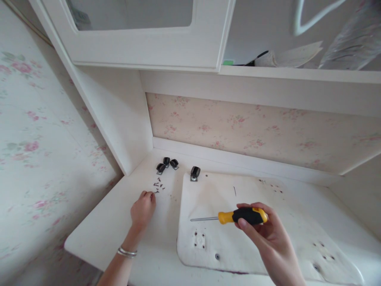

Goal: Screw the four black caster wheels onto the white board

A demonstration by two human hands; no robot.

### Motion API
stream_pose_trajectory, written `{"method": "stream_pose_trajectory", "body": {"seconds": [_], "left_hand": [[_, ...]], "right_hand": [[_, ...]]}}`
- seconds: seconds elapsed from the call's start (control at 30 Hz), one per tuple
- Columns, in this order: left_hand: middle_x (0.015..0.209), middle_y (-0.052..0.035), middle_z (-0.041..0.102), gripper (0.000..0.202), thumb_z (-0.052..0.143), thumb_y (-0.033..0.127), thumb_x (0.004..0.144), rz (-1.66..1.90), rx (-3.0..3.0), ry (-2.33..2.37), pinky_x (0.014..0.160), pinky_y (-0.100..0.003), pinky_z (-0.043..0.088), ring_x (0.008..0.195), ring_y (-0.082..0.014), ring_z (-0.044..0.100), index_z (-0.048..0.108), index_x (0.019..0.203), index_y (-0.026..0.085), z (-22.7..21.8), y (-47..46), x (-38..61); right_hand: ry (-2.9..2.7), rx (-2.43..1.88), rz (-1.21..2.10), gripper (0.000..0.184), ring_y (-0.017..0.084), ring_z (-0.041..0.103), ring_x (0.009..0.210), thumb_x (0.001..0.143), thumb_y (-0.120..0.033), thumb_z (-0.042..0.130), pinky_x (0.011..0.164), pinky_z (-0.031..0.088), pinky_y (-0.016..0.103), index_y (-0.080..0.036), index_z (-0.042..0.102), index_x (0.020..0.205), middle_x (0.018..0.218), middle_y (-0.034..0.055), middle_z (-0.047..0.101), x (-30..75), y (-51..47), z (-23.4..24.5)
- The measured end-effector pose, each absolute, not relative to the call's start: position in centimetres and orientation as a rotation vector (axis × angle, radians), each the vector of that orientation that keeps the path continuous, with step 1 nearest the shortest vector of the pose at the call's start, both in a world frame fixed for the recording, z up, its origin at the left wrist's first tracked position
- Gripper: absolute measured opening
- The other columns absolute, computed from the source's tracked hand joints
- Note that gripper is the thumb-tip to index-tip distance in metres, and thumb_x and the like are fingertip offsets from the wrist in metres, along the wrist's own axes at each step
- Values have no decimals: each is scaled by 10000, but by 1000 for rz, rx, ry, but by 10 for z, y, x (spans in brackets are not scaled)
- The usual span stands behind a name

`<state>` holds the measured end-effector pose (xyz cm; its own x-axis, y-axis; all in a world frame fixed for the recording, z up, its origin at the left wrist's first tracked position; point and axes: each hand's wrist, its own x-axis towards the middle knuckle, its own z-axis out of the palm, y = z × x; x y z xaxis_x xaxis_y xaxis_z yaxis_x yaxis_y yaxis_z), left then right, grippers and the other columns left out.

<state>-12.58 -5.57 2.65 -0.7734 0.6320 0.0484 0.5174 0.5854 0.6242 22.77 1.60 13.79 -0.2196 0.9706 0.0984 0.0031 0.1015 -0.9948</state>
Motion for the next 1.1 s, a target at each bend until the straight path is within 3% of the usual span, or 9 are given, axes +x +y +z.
{"method": "stream_pose_trajectory", "body": {"seconds": [0.07, 0.17, 0.23, 0.3, 0.37, 0.47, 0.9, 1.1], "left_hand": [[1060, -97, 697, 246, 554, 352, 887, 1116, 889, 2495, 763, -313, 458, 863, -230, 648, 739, 914, 192, 32, -58, -122], [865, -65, 688, 345, 596, 471, 851, 1347, 751, 2215, 595, -271, 443, 633, -158, 584, 720, 946, 163, 41, -62, -105], [851, -51, 664, 390, 560, 504, 869, 1471, 670, 2035, 507, -252, 403, 516, -98, 487, 694, 948, 147, 48, -66, -87], [869, -34, 640, 321, 578, 456, 883, 1609, 541, 1777, 480, -224, 389, 490, -55, 428, 668, 914, 150, 60, -70, -66], [836, 2, 607, 166, 684, 306, 846, 1781, 167, 1218, 463, -189, 375, 484, -23, 403, 648, 890, 151, 75, -72, -48], [763, 34, 585, 51, 676, 158, 866, 1812, -190, 749, 414, -160, 348, 455, -6, 394, 633, 888, 141, 97, -74, -29], [726, 41, 617, 39, 603, 157, 939, 1787, -370, 573, 353, -163, 314, 403, -10, 391, 614, 902, 153, 116, -69, -11], [692, 50, 594, 90, 580, 185, 960, 1802, -383, 557, 337, -150, 289, 390, -4, 386, 598, 873, 166, 122, -68, -11]], "right_hand": [[-1381, -1015, 1304, 439, 209, 683, 949, 754, -360, 796, 808, 586, 327, -296, 520, 1090, 1162, 77, 686, 227, 13, 136], [-1330, -970, 1324, 377, 216, 694, 900, 734, -321, 808, 789, 591, 341, -276, 509, 958, 1097, 61, 680, 224, 9, 132], [-1330, -933, 1362, 330, 213, 700, 839, 741, -308, 798, 749, 596, 336, -263, 513, 902, 1048, 48, 666, 220, 5, 129], [-1374, -905, 1393, 258, 226, 699, 840, 762, -312, 775, 729, 603, 343, -256, 570, 910, 1040, 55, 649, 216, 2, 125], [-1449, -866, 1376, 207, 248, 694, 876, 776, -310, 758, 727, 613, 352, -251, 655, 945, 1065, 77, 635, 214, 0, 122], [-1528, -781, 1325, 177, 258, 690, 907, 785, -270, 744, 741, 626, 362, -266, 732, 961, 1105, 88, 622, 213, -3, 120], [-1628, -722, 1229, 155, 240, 707, 878, 830, -207, 700, 709, 641, 342, -273, 736, 966, 1065, 90, 623, 213, -11, 125], [-1830, -551, 836, 282, 278, 734, 934, 783, -57, 686, 763, 638, 333, -250, 702, 988, 975, 89, 683, 199, -25, 130]]}}
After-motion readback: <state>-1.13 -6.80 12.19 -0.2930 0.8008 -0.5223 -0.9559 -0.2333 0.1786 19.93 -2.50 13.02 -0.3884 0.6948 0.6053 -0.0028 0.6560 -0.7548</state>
